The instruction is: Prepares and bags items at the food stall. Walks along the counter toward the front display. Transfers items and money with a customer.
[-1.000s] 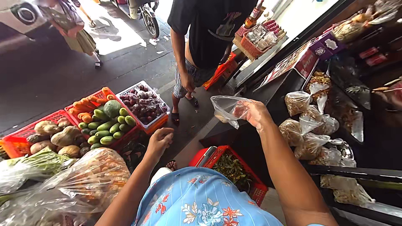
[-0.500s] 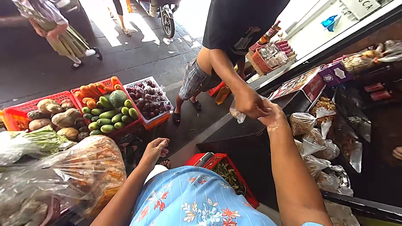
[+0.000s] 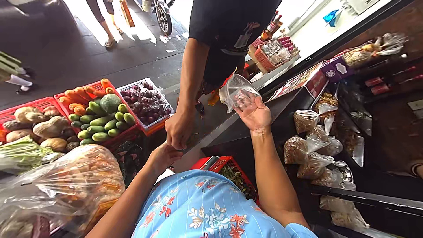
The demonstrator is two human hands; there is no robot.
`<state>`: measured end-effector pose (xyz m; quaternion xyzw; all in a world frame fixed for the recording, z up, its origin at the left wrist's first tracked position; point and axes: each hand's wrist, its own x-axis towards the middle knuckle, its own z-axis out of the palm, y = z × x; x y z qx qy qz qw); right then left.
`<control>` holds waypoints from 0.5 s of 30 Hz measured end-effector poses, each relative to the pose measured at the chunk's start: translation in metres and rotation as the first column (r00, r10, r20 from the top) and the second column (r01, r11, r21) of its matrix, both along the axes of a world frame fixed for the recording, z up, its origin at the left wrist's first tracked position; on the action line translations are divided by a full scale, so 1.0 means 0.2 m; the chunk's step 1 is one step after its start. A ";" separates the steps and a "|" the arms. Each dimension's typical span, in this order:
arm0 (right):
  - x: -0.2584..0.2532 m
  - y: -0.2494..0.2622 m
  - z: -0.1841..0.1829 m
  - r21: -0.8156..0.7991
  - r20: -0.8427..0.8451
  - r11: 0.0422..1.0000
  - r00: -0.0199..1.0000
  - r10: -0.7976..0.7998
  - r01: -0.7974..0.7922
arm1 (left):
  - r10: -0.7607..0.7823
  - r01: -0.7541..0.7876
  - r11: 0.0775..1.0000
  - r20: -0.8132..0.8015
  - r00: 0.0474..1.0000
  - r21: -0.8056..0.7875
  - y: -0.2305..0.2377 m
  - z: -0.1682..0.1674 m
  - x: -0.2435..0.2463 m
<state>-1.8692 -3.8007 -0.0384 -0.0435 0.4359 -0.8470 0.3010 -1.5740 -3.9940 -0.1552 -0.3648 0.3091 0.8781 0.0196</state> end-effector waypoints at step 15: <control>0.17 -0.01 -0.22 -0.041 0.188 0.998 0.981 0.047 -0.040 | 0.341 0.071 0.771 -0.504 0.794 0.633 0.04 0.03 -0.07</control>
